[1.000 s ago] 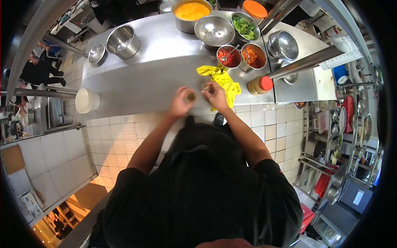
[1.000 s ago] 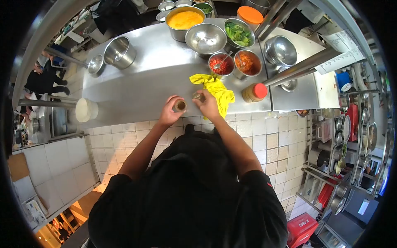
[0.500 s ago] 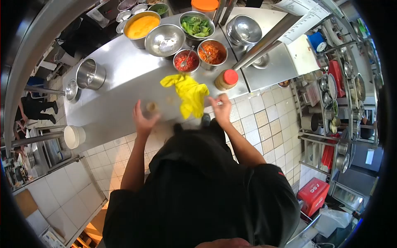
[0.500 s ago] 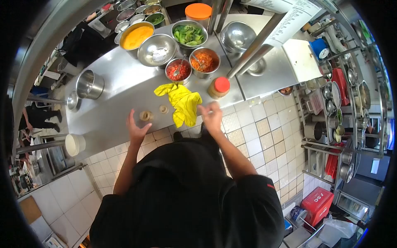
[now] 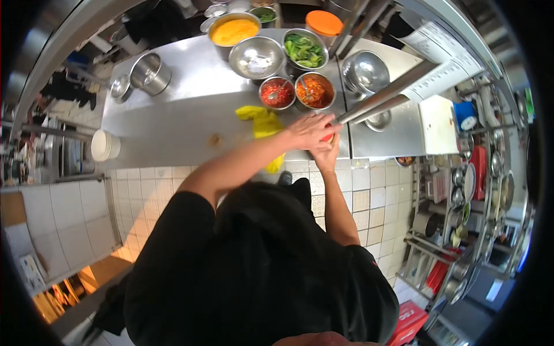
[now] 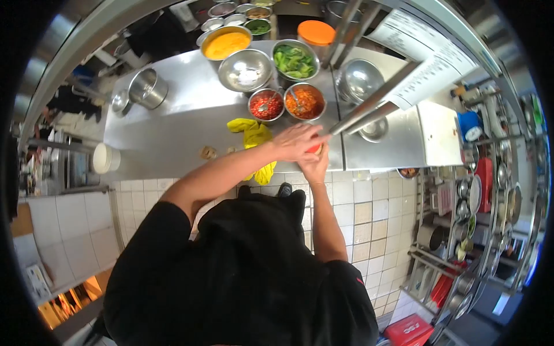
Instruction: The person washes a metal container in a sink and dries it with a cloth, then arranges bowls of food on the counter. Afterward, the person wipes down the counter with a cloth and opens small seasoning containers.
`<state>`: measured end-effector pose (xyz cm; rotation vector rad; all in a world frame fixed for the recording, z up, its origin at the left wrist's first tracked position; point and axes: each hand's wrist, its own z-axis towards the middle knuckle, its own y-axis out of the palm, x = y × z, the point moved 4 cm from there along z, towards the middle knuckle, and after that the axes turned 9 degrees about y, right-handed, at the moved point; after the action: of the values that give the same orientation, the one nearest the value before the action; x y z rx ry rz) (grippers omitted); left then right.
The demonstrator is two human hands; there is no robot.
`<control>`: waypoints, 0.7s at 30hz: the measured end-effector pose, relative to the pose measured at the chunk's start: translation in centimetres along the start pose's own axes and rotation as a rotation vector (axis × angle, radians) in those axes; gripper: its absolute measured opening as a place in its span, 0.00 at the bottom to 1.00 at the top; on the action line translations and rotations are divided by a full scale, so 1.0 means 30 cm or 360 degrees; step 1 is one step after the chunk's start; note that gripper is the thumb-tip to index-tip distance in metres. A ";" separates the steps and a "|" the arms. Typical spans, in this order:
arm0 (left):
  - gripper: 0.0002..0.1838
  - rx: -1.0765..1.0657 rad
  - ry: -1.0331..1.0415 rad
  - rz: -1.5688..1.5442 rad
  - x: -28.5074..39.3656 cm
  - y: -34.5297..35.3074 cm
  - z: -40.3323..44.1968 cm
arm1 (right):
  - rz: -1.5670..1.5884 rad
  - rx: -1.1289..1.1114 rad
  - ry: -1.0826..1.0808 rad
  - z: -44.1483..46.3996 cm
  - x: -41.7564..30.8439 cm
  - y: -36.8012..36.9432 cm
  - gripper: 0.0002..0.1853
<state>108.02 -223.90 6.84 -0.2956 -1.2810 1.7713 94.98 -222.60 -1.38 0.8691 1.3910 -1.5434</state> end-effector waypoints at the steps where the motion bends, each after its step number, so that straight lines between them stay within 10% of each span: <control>1: 0.30 -0.0039 0.0127 0.0037 0.001 0.004 -0.009 | 0.0064 -0.0072 0.0011 -0.018 -0.048 -0.009 0.44; 8: 0.15 0.0319 -0.0333 0.0188 0.024 -0.146 -0.170 | -0.0002 -0.0286 -0.0212 -0.077 -0.274 0.081 0.41; 13: 0.33 0.0020 -0.1799 -0.0072 0.017 -0.284 -0.309 | -0.0471 -0.0549 -0.0261 -0.099 -0.416 0.220 0.40; 21: 0.35 0.0207 -0.1188 -0.0664 0.026 -0.498 -0.629 | -0.0091 -0.0944 -0.0327 -0.142 -0.515 0.406 0.47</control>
<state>127.44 -210.47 11.60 0.7264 -1.5689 1.6267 111.97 -216.26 7.36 0.3017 1.6026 -1.1192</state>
